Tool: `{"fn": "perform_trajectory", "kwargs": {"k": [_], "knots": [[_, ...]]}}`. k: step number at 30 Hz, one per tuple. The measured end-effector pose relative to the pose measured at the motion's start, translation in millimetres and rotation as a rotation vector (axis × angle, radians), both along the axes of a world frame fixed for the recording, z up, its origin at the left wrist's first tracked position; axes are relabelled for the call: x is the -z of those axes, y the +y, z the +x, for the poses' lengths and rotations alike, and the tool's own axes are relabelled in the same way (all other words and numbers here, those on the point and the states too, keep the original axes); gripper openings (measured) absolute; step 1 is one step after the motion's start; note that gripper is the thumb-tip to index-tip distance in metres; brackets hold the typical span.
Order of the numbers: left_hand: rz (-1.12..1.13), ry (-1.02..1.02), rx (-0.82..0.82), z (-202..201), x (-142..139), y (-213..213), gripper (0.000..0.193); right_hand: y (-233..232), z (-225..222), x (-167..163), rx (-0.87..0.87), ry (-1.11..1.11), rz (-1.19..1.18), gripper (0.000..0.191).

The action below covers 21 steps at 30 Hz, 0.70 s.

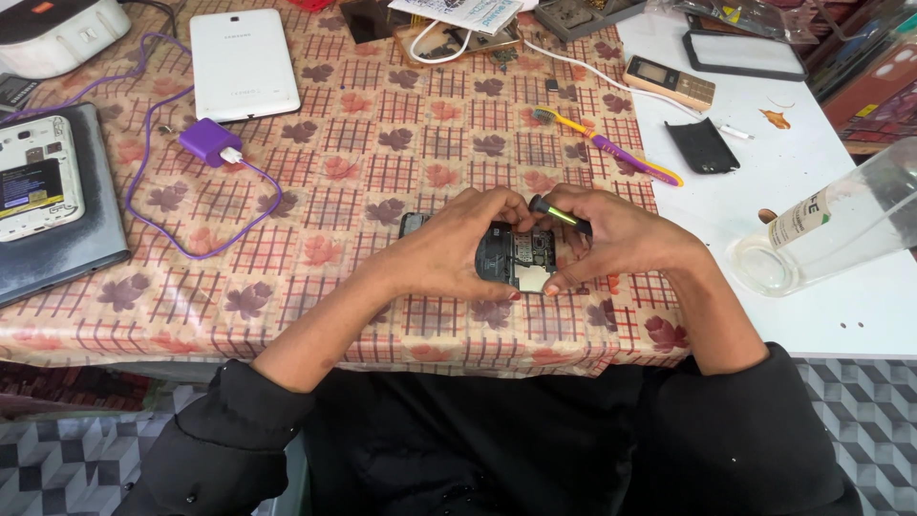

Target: The person disassembles a small electronic device, removes a battery, and cleans the internal components with a brush. They then open a tablet, remove its back cover, and use a screwdriver to loosen screws on the internal board.

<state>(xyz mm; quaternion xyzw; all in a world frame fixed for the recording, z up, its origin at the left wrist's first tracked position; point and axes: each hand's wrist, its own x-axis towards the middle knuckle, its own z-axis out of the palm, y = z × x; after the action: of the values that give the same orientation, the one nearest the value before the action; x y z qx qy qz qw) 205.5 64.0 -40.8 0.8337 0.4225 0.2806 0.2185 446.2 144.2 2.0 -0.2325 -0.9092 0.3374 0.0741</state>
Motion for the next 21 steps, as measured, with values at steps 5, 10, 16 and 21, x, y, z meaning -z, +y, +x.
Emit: {"fn": "perform_trajectory", "kwargs": {"k": [5,10,16,21], "knots": [[-0.005,-0.025,0.005,-1.7,1.9,0.6,0.088,2.4,0.8,4.3,-0.008,-0.047,0.050,0.092],[0.001,-0.035,0.001,-1.8,3.9,1.3,0.090,3.5,-1.3,8.4,0.073,-0.071,-0.007,0.117],[0.001,-0.040,0.004,-2.4,3.1,1.5,0.091,1.7,-3.4,4.3,0.142,-0.146,-0.091,0.095],[-0.016,-0.093,0.018,-3.0,-1.1,-0.4,0.092,0.3,-4.0,4.2,0.105,-0.045,-0.116,0.084]]}}
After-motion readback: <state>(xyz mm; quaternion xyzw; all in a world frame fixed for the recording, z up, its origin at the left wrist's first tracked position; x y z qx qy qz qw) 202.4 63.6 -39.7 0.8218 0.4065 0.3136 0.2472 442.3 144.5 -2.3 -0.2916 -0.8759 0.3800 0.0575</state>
